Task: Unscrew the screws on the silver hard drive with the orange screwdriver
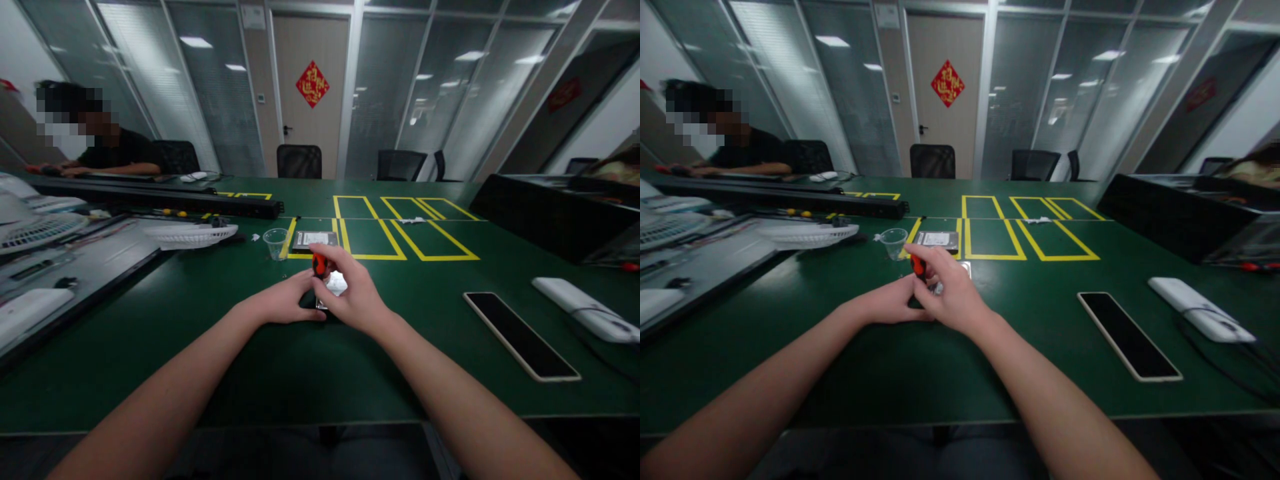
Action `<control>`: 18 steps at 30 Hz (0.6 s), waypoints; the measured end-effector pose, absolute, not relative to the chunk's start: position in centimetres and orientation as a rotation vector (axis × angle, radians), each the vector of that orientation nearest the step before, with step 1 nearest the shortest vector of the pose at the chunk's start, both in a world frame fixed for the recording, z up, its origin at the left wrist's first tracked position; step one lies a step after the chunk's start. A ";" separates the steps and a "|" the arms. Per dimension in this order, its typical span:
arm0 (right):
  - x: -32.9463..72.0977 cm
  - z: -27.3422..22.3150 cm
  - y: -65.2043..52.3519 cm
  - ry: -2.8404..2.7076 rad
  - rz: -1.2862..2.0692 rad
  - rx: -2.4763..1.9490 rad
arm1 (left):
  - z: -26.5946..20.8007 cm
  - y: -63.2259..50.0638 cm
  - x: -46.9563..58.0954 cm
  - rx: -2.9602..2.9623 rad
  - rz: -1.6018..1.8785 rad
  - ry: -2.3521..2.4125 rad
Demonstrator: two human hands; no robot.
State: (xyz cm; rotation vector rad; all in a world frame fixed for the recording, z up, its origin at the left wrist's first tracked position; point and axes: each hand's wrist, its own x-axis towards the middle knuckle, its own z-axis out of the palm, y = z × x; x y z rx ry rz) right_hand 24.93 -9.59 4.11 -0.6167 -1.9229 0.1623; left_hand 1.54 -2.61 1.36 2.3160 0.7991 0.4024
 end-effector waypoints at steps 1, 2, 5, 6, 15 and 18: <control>24.9 4.1 -9.7 -1.926 0.166 -0.617 | 1.5 -2.6 1.6 2.323 0.395 0.799; 24.9 4.2 -9.8 -1.928 0.173 -0.616 | 1.6 -2.7 1.6 2.330 0.395 0.800; 24.8 4.2 -10.0 -1.929 0.203 -0.619 | 1.7 -2.8 1.5 2.342 0.407 0.806; 24.8 4.2 -10.0 -1.928 0.205 -0.621 | 1.7 -2.8 1.5 2.342 0.409 0.808; 25.1 3.9 -9.4 -1.913 0.140 -0.665 | 1.0 -2.4 1.4 2.358 0.403 0.837; 25.0 3.9 -9.6 -1.915 0.184 -0.649 | 1.1 -2.3 1.4 2.380 0.413 0.811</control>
